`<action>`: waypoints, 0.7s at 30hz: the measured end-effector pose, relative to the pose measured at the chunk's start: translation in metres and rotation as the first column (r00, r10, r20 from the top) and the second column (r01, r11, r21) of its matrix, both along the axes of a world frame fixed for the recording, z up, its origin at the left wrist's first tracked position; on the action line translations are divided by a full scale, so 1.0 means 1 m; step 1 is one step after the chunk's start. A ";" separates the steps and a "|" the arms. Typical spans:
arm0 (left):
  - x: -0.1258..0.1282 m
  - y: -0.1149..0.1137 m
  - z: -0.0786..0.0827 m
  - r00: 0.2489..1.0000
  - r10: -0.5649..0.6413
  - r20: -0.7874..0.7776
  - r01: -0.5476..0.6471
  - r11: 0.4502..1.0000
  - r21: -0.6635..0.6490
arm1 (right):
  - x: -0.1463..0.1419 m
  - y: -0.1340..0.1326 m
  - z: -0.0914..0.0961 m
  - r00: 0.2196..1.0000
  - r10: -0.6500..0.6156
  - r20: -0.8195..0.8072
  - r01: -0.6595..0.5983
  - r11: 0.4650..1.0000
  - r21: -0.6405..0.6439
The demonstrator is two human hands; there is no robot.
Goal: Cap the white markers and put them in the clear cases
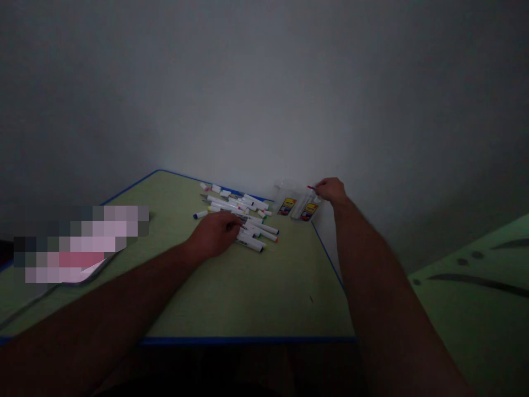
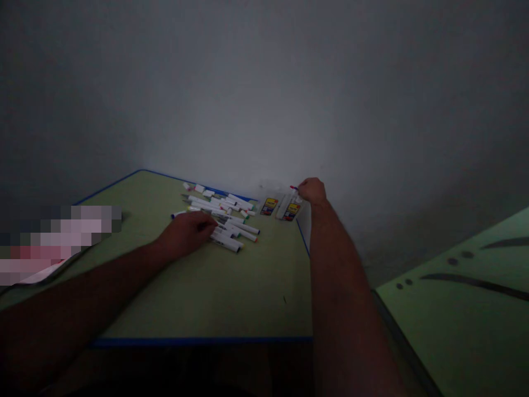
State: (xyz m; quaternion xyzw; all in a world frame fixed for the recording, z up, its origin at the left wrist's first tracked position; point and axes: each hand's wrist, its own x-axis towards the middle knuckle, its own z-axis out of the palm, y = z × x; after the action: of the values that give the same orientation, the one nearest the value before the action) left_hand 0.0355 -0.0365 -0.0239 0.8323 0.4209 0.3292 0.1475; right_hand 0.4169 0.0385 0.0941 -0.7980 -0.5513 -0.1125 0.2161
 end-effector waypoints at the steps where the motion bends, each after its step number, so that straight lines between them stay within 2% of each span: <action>1: 0.000 0.000 0.000 1.000 -0.002 -0.001 0.002 1.000 0.004 | -0.001 0.000 0.000 1.000 -0.012 0.010 0.012 1.000 -0.010; 3: 0.000 0.001 -0.001 1.000 -0.009 0.000 0.009 1.000 0.013 | -0.003 -0.001 0.001 0.998 -0.041 0.038 0.043 0.998 -0.038; 14: 0.000 0.001 -0.002 1.000 0.001 0.012 -0.002 1.000 0.022 | -0.009 -0.005 0.006 0.999 -0.025 0.033 0.027 0.996 -0.083; 21: 0.000 0.001 -0.002 1.000 -0.009 0.002 0.009 1.000 0.029 | -0.011 -0.004 0.006 0.993 -0.039 0.115 0.052 0.992 -0.119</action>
State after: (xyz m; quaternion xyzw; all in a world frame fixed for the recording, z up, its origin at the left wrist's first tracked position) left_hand 0.0353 -0.0353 -0.0260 0.8359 0.4122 0.3354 0.1375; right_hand 0.4063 0.0346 0.0996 -0.8144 -0.5500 -0.1287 0.1331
